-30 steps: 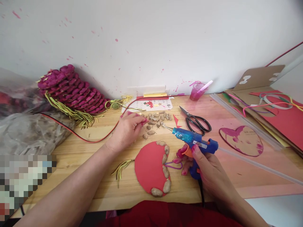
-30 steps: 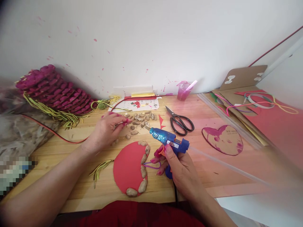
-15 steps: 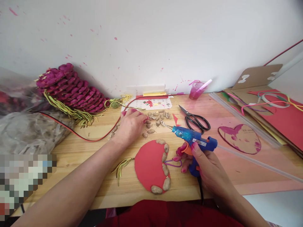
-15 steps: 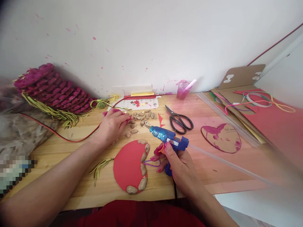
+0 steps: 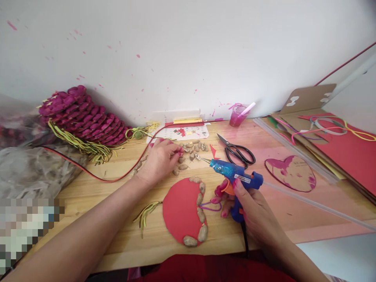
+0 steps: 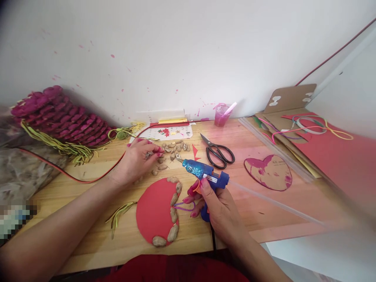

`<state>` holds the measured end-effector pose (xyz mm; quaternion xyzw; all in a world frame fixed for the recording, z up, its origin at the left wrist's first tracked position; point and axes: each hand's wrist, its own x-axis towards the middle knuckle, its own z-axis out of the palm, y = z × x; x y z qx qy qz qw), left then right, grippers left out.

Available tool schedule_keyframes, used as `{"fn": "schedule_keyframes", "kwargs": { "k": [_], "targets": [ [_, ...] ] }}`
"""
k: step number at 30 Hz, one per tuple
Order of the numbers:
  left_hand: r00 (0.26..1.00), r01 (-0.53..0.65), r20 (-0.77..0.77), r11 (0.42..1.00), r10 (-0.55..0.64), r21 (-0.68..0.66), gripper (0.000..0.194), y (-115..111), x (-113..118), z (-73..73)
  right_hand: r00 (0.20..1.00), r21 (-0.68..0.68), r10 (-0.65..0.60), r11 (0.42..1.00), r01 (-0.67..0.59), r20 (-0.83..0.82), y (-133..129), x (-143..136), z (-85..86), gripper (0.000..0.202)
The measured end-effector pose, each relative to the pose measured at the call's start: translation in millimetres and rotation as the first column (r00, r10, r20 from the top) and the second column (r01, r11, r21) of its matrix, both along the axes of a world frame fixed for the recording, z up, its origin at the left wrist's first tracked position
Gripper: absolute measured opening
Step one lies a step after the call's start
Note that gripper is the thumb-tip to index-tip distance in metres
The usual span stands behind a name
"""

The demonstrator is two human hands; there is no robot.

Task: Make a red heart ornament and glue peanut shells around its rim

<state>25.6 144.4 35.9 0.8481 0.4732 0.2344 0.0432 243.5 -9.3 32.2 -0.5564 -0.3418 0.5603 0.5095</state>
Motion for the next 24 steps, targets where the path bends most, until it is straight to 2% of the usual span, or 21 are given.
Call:
{"fn": "schedule_keyframes", "kwargs": {
  "k": [8,11,15,18,24],
  "targets": [
    [0.977,-0.067,-0.206,0.993,0.047,-0.092,0.011,19,48,18.0,0.999,0.003,-0.019,1.0,0.02,-0.037,0,0,-1.9,0.044],
    [0.962,-0.093,-0.265,0.988,0.059,-0.12,0.012,23,50,18.8,0.999,0.033,-0.008,0.999,0.01,-0.048,-1,0,-1.3,0.044],
    [0.967,-0.091,-0.248,0.992,0.067,-0.09,0.022,21,44,17.4,0.999,0.035,0.007,0.999,-0.006,-0.031,-1,1,0.0,0.045],
    [0.968,-0.106,-0.238,0.991,0.084,-0.082,0.017,19,46,16.7,0.999,0.034,0.017,0.999,-0.016,-0.029,-1,0,0.7,0.046],
    [0.941,-0.142,-0.325,0.983,0.097,-0.118,0.015,19,55,20.5,1.0,0.022,-0.025,0.999,0.025,-0.004,0,-1,1.1,0.046]
  ]
}}
